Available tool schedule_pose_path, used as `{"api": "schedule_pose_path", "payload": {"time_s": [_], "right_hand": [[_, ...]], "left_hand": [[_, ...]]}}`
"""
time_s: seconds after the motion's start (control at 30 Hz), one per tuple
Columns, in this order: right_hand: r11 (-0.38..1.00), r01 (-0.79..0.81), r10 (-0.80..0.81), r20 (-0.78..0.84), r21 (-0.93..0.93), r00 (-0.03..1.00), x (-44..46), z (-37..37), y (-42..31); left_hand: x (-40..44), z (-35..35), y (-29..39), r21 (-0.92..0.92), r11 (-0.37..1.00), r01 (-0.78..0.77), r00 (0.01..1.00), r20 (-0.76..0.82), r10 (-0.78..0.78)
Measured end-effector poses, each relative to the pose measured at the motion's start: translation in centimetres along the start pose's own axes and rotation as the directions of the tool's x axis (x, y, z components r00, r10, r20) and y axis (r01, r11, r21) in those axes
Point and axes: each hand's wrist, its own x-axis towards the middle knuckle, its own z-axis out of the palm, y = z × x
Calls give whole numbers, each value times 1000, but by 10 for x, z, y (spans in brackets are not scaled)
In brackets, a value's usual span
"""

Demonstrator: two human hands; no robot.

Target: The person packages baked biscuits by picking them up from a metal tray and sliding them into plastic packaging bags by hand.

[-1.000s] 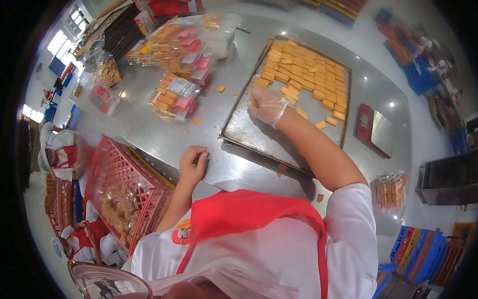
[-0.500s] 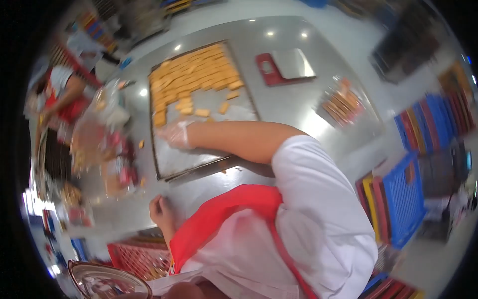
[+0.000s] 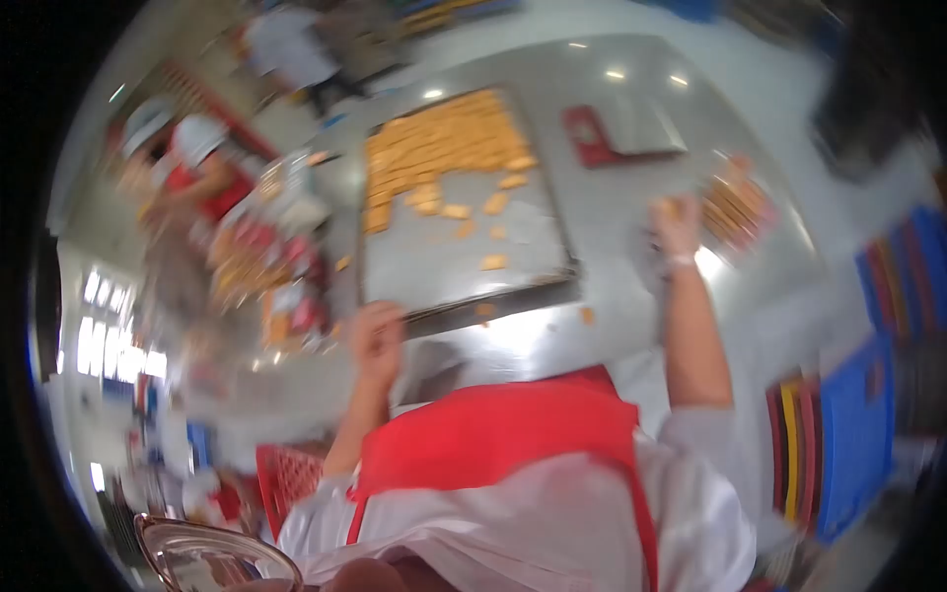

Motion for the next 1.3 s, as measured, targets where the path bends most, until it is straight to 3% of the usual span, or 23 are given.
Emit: {"api": "schedule_pose_path", "payload": {"time_s": [0.03,0.07,0.13,0.17,0.2,0.27,0.33,0.4,0.5,0.57,0.7,0.8,0.93,1.0,1.07,1.13,1.27,1.3], "right_hand": [[996,35,-38,-41,-84,998,-5,-6,-1],[997,-24,21,47,68,999,-10,-7,-11],[921,-207,137,222,331,965,-20,-10,-32],[989,-10,-14,160,151,987,-14,0,-8],[984,171,-165,94,-56,982,-8,11,18],[985,140,-124,155,-97,980,-13,9,9],[999,48,-48,240,7,970,-15,10,2],[977,-82,10,345,195,938,-20,2,-18],[975,-134,63,359,178,931,-20,5,-36],[980,-114,58,312,165,948,-19,7,-49],[963,-107,6,381,246,925,1,21,-33],[949,-148,19,417,278,909,4,23,-25],[931,-199,49,436,306,899,-3,20,-39],[936,-205,67,429,285,901,-7,17,-40],[940,-198,72,408,276,910,-5,21,-39],[960,-182,90,379,213,921,-4,23,-42],[956,-207,112,393,208,913,-5,23,-36],[991,-107,71,359,79,931,-4,21,-44]], "left_hand": [[2,4,0,-83,993,-86,983,155,98],[18,4,19,-62,970,-237,945,218,245],[22,2,30,-82,948,-308,922,220,318],[24,-7,30,-83,941,-329,920,195,339],[24,-22,26,-15,956,-292,945,153,291],[15,-46,12,93,974,-208,978,41,205],[4,-82,-9,307,949,-74,977,-169,131],[-10,-121,-26,447,889,97,905,-412,109],[-35,-194,-66,614,721,321,725,-650,230],[-53,-250,-89,648,505,569,673,-721,166],[-98,-351,-166,433,217,875,459,-885,-83],[-95,-382,-186,357,-113,927,305,-896,-324],[-102,-397,-223,356,-258,898,161,-812,-561],[-102,-390,-230,357,-272,893,150,-808,-569],[-131,-411,-280,505,-335,796,222,-757,-614],[-95,-385,-230,359,-342,868,101,-803,-588],[-95,-382,-224,506,-279,816,266,-757,-597],[-99,-390,-229,596,-264,758,337,-705,-624]]}}
